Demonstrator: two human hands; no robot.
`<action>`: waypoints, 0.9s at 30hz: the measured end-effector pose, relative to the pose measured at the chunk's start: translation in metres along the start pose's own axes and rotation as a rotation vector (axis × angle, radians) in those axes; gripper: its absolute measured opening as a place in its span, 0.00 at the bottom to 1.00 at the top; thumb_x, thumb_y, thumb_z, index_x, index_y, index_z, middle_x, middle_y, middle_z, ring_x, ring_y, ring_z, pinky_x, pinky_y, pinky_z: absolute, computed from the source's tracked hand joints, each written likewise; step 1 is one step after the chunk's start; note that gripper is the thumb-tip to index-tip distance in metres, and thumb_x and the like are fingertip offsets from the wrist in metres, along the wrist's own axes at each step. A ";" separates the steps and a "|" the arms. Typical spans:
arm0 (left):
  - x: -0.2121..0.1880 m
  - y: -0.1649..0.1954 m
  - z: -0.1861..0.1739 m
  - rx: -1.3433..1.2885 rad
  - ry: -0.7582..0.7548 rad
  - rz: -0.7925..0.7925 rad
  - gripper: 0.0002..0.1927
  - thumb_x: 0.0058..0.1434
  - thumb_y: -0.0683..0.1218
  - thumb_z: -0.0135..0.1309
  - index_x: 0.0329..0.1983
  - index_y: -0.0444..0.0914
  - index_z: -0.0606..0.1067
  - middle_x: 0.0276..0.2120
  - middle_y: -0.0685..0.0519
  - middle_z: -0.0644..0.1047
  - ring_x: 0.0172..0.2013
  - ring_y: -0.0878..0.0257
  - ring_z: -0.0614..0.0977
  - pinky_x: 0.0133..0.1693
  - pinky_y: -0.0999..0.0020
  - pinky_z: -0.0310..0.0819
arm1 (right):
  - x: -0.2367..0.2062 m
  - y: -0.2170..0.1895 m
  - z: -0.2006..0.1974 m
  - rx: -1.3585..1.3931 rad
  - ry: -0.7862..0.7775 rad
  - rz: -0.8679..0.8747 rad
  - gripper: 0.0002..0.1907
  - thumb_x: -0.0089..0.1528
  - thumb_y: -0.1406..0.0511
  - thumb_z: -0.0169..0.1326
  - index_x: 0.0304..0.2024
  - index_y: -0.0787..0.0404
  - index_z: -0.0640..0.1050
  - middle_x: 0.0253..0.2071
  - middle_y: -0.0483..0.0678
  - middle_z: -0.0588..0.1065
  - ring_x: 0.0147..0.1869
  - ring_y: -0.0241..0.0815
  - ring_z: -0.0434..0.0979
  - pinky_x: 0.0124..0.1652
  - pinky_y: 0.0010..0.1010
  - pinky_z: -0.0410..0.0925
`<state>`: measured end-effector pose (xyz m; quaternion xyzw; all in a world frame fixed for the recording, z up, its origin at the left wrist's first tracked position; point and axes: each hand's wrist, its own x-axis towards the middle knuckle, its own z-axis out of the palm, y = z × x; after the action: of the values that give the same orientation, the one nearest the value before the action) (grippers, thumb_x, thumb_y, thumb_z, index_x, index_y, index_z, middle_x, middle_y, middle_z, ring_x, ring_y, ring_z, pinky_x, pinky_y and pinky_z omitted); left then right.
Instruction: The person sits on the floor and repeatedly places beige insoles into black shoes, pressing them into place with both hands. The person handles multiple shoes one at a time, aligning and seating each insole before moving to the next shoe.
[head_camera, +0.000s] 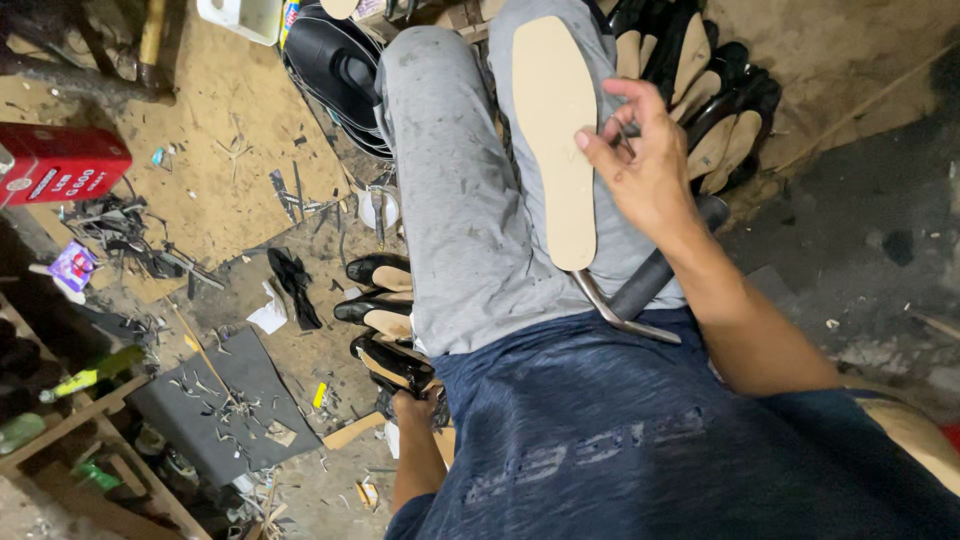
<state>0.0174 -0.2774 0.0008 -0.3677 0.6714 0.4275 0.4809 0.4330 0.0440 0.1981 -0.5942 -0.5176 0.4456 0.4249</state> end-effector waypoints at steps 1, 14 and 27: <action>-0.003 0.002 0.004 0.002 0.049 -0.009 0.24 0.70 0.60 0.36 0.60 0.47 0.74 0.53 0.51 0.78 0.53 0.47 0.78 0.51 0.38 0.72 | -0.001 -0.002 0.001 -0.076 0.011 -0.037 0.25 0.65 0.69 0.64 0.62 0.63 0.70 0.39 0.42 0.69 0.36 0.28 0.67 0.34 0.19 0.64; -0.050 0.030 0.108 0.582 0.161 1.674 0.32 0.69 0.37 0.48 0.74 0.26 0.55 0.70 0.32 0.59 0.68 0.45 0.64 0.67 0.49 0.55 | 0.000 -0.017 0.002 -0.014 -0.028 -0.025 0.10 0.70 0.69 0.58 0.51 0.66 0.72 0.38 0.47 0.78 0.39 0.34 0.80 0.37 0.25 0.73; -0.285 0.005 0.371 0.661 -1.261 1.265 0.27 0.77 0.37 0.58 0.73 0.30 0.59 0.56 0.44 0.75 0.50 0.62 0.77 0.55 0.68 0.74 | 0.009 -0.037 -0.031 0.094 -0.069 -0.222 0.09 0.66 0.70 0.55 0.48 0.69 0.75 0.43 0.48 0.73 0.44 0.37 0.76 0.37 0.27 0.75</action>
<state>0.2124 0.0919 0.2120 0.5167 0.4500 0.5164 0.5136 0.4552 0.0557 0.2405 -0.4971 -0.5731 0.4396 0.4808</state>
